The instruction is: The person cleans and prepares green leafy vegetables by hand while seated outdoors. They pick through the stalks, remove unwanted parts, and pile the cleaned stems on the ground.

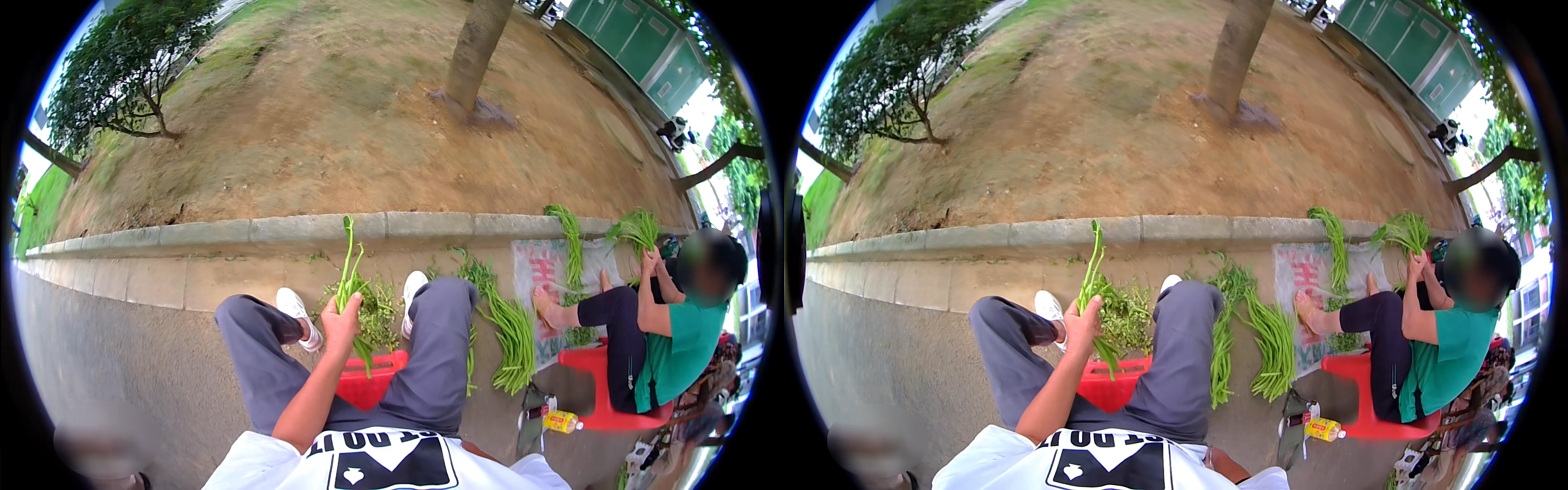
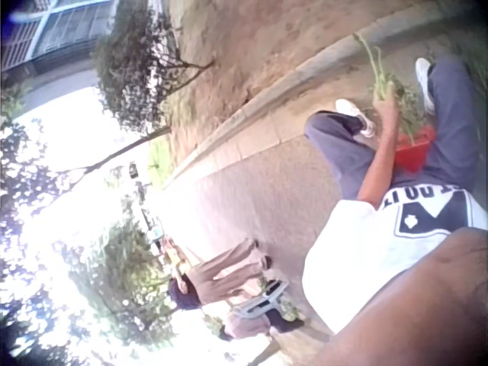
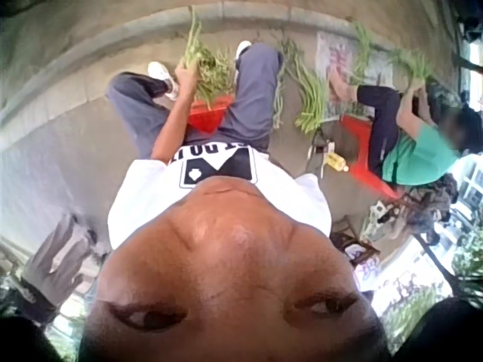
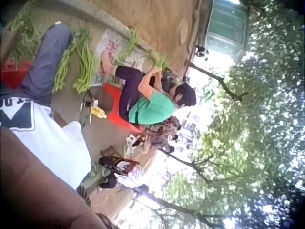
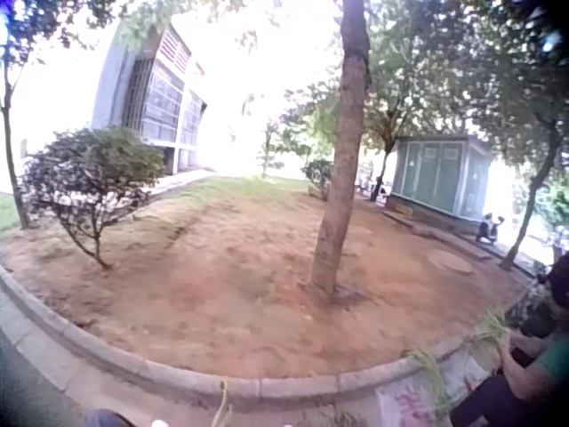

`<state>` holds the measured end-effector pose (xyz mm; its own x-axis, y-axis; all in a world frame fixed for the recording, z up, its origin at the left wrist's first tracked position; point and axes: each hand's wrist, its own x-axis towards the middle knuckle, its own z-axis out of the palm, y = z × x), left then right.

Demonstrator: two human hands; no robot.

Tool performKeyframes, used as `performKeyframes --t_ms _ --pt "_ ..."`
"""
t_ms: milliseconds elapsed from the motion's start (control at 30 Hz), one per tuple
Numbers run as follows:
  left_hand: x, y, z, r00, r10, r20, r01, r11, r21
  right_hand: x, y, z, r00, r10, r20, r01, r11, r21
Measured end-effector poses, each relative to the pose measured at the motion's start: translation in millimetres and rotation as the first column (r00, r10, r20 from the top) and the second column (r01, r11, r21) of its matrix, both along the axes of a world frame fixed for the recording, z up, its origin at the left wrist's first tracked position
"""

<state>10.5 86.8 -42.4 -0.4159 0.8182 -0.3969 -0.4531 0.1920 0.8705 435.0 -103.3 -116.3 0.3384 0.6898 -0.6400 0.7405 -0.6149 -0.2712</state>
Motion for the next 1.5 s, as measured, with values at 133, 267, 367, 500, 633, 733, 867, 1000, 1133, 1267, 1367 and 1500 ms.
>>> performKeyframes --t_ms 133,267,367,500,633,733,867,1000,1133,1267,1367,1500 --pt "2.5 1.7 -1.5 1.0 -0.005 -0.002 0.005 1.0 0.003 22.2 -20.2 3.7 0.998 -0.049 0.05 0.053 0.996 -0.065" --pt "2.7 0.9 -3.7 1.0 -0.018 0.016 0.018 1.0 -0.002 39.2 -36.3 4.3 0.995 -0.049 0.083 0.06 0.988 -0.143" --pt "0.4 -0.6 -4.9 1.0 -0.011 0.024 0.011 1.0 0.002 49.4 -46.2 -6.2 0.996 -0.018 0.082 0.035 0.977 -0.208" --pt "-9.1 1.6 -6.1 0.997 -0.004 0.072 0.001 0.999 0.033 41.0 -44.6 -14.7 0.997 0.064 0.051 -0.045 0.951 -0.306" --pt "-10.7 4.9 4.8 0.99 -0.013 0.142 0.011 1.0 0.02 20.4 -31.6 -41.7 0.984 0.176 -0.011 -0.167 0.903 -0.396" --pt "-15.9 6.7 14.9 0.976 -0.046 0.212 0.045 0.999 0.009 -0.2 -8.2 -60.2 0.962 0.267 -0.056 -0.265 0.864 -0.428" --pt "-32.7 13.0 24.4 0.968 -0.088 0.233 0.087 0.996 0.016 -16.9 38.5 -61.8 0.892 0.45 -0.039 -0.418 0.79 -0.448" --pt "-55.7 26.8 25.1 0.951 -0.169 0.257 0.163 0.986 0.044 -49.1 117.2 38.6 0.9 0.373 0.224 -0.399 0.914 0.08" --pt "-78.2 48.8 13.1 0.899 -0.262 0.35 0.242 0.965 0.101 -89.2 195.1 113.3 0.936 0.337 0.098 -0.304 0.64 0.705" --pt "-86.0 55.6 4.9 0.897 -0.271 0.348 0.252 0.963 0.1 -187.7 253.7 150.0 0.861 0.508 -0.029 -0.187 0.369 0.911" --pt "-67.4 57.8 2.6 0.93 -0.241 0.277 0.233 0.971 0.061 -252.6 287.5 151.3 0.749 0.655 -0.103 -0.128 0.296 0.947" --pt "-42.8 60.5 4.9 0.97 -0.227 0.082 0.224 0.974 0.042 -289.2 312.4 91.5 0.748 0.651 -0.13 -0.096 0.3 0.949"
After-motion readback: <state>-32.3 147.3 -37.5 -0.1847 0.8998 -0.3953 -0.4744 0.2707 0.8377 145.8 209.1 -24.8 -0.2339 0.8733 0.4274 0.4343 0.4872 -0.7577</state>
